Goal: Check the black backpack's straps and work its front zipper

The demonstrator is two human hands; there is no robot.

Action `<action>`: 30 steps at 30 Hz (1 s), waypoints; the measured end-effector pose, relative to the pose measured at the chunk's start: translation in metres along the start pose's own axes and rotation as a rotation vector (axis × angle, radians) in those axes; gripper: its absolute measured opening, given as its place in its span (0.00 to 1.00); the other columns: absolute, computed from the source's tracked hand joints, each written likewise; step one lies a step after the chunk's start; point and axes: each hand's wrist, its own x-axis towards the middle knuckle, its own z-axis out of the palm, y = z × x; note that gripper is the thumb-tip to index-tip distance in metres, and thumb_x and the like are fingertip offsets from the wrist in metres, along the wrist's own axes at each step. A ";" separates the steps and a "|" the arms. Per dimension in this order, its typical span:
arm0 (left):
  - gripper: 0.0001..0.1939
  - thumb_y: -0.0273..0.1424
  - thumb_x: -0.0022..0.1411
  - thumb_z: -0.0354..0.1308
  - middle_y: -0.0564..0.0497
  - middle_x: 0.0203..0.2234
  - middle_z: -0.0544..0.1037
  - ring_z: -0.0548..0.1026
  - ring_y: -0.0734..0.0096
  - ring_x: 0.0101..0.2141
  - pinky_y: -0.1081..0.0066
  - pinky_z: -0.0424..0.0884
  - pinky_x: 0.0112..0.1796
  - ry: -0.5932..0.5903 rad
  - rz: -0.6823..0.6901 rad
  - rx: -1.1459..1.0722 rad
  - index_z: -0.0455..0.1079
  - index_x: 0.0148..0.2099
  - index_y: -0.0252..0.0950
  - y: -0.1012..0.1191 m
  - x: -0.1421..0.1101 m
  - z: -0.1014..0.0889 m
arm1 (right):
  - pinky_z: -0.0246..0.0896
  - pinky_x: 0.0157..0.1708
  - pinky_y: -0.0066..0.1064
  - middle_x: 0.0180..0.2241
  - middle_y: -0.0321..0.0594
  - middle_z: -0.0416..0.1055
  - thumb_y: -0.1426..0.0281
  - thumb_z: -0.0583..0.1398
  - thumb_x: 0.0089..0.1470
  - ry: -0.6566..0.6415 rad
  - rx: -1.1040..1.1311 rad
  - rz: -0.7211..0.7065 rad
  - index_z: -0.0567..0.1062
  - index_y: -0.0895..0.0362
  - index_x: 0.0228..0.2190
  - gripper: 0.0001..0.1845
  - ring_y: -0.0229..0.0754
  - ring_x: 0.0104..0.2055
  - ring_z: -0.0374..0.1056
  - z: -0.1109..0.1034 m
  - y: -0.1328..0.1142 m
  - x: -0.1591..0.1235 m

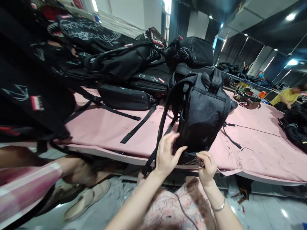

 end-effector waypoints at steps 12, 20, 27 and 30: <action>0.09 0.19 0.56 0.50 0.49 0.30 0.70 0.64 0.66 0.35 0.68 0.67 0.34 -0.232 0.128 0.137 0.67 0.28 0.35 0.012 -0.026 0.004 | 0.67 0.27 0.27 0.29 0.38 0.71 0.80 0.55 0.53 0.031 0.054 0.008 0.75 0.55 0.29 0.10 0.37 0.30 0.69 -0.001 -0.006 0.000; 0.09 0.18 0.54 0.51 0.49 0.29 0.71 0.63 0.65 0.35 0.67 0.66 0.34 -0.228 0.128 0.130 0.66 0.27 0.35 0.009 -0.027 0.003 | 0.65 0.25 0.25 0.33 0.40 0.68 0.82 0.55 0.52 0.006 0.011 -0.096 0.75 0.54 0.35 0.14 0.37 0.31 0.68 -0.007 -0.007 -0.001; 0.08 0.20 0.55 0.50 0.49 0.30 0.71 0.66 0.66 0.34 0.67 0.67 0.35 -0.351 0.076 0.144 0.67 0.29 0.36 0.016 -0.016 -0.006 | 0.67 0.27 0.28 0.33 0.40 0.67 0.81 0.53 0.52 0.010 -0.024 -0.072 0.75 0.53 0.37 0.16 0.38 0.33 0.68 -0.005 -0.002 0.000; 0.10 0.24 0.57 0.49 0.49 0.34 0.74 0.71 0.67 0.34 0.68 0.69 0.35 -0.519 0.012 0.192 0.70 0.39 0.37 0.028 0.000 -0.014 | 0.67 0.28 0.29 0.32 0.39 0.67 0.81 0.53 0.53 -0.009 0.045 -0.082 0.73 0.52 0.38 0.16 0.39 0.33 0.67 0.001 0.001 -0.001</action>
